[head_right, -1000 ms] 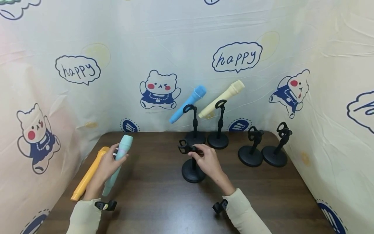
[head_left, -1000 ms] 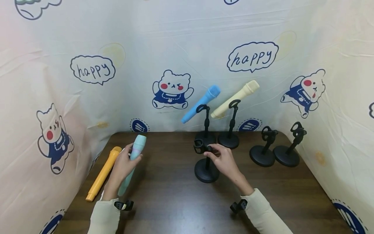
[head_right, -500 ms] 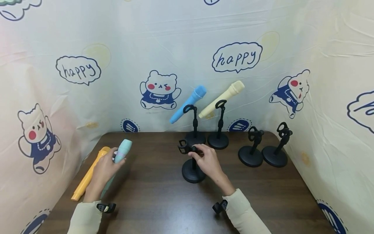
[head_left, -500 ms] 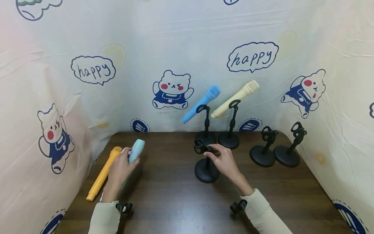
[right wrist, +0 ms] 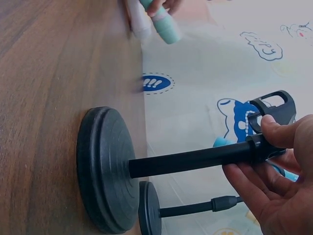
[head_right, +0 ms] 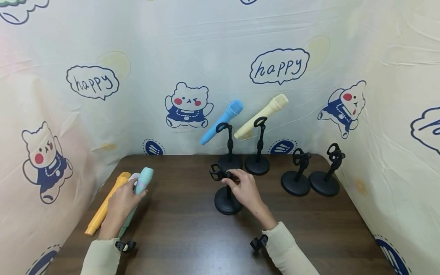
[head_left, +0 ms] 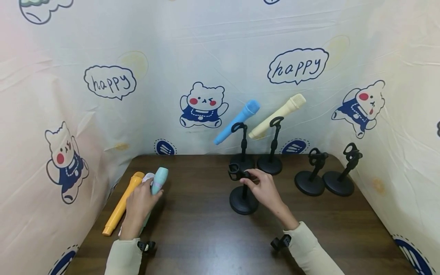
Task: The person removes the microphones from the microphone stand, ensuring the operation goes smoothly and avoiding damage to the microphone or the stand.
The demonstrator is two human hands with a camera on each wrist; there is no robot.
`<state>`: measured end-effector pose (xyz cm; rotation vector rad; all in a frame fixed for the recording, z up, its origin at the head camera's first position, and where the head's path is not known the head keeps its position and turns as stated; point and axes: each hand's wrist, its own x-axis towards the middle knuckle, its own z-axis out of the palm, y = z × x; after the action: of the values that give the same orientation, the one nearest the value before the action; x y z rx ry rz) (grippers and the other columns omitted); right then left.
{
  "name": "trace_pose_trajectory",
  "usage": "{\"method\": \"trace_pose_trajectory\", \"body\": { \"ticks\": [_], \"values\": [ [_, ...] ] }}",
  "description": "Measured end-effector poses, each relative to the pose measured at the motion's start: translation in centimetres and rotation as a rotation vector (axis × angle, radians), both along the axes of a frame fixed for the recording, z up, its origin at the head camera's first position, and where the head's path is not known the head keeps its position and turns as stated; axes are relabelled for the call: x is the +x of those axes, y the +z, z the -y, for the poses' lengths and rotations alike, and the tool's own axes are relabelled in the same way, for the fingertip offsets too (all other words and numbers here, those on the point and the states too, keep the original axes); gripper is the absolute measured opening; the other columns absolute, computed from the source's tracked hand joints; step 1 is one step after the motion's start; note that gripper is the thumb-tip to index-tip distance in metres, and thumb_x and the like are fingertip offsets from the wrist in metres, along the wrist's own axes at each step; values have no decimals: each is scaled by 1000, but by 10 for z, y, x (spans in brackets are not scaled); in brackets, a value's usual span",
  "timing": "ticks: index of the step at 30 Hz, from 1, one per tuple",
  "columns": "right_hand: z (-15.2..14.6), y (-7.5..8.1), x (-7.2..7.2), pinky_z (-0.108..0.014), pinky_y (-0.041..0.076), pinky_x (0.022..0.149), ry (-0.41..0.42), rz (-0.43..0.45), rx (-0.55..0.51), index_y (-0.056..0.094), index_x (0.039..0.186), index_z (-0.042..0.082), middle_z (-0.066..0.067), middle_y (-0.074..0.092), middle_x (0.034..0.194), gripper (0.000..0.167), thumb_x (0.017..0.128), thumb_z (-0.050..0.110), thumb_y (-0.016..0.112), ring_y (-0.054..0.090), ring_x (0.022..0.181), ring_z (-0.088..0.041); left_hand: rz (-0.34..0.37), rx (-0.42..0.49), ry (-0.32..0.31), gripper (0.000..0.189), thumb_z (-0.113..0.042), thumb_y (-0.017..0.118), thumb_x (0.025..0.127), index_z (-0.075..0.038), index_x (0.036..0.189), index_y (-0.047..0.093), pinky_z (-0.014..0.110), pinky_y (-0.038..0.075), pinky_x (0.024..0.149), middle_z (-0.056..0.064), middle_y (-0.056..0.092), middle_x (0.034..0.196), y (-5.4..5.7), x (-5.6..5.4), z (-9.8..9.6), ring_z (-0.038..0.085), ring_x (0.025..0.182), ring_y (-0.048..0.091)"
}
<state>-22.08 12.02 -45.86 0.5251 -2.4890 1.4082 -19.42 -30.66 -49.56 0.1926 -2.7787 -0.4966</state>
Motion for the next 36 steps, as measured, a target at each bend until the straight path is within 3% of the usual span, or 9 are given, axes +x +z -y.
{"method": "trace_pose_trajectory", "body": {
  "ticks": [7, 11, 16, 28, 36],
  "values": [
    [-1, -1, -1, -36, 66, 84, 0, -6, 5, 79, 111, 12, -2, 74, 98, 16, 97, 19, 80, 73, 91, -16, 23, -11, 10, 64, -32, 85, 89, 9, 128, 55, 59, 54, 57, 32, 72, 95, -5, 0, -1, 41, 67, 65],
    [0, -2, 0, -37, 66, 84, -3, 5, 6, 79, 112, 13, -2, 75, 98, 17, 97, 21, 80, 73, 91, -15, -31, -56, -6, 57, -27, 86, 88, 10, 120, 57, 61, 53, 58, 32, 70, 90, -9, 1, -2, 44, 66, 66],
    [-1, -3, 0, -38, 66, 84, 0, 8, 1, 79, 113, 12, -2, 74, 99, 17, 98, 21, 79, 73, 91, -15, -75, -106, -3, 48, -22, 87, 85, 10, 109, 59, 66, 53, 60, 32, 69, 87, -16, 3, -6, 51, 69, 66],
    [-1, -2, -2, -38, 66, 84, -1, 9, -1, 79, 113, 12, -3, 74, 98, 16, 98, 19, 79, 73, 91, -16, -17, -128, 56, 46, -21, 85, 87, 15, 106, 64, 69, 55, 64, 32, 66, 89, -20, 2, -13, 54, 77, 67],
    [-1, -1, -1, -38, 66, 85, 1, 15, 7, 79, 113, 12, -3, 74, 99, 18, 98, 21, 79, 73, 91, -16, -32, -146, 49, 42, -18, 87, 87, 15, 101, 65, 67, 55, 62, 33, 66, 88, -25, 1, -17, 53, 78, 67]
  ]
}}
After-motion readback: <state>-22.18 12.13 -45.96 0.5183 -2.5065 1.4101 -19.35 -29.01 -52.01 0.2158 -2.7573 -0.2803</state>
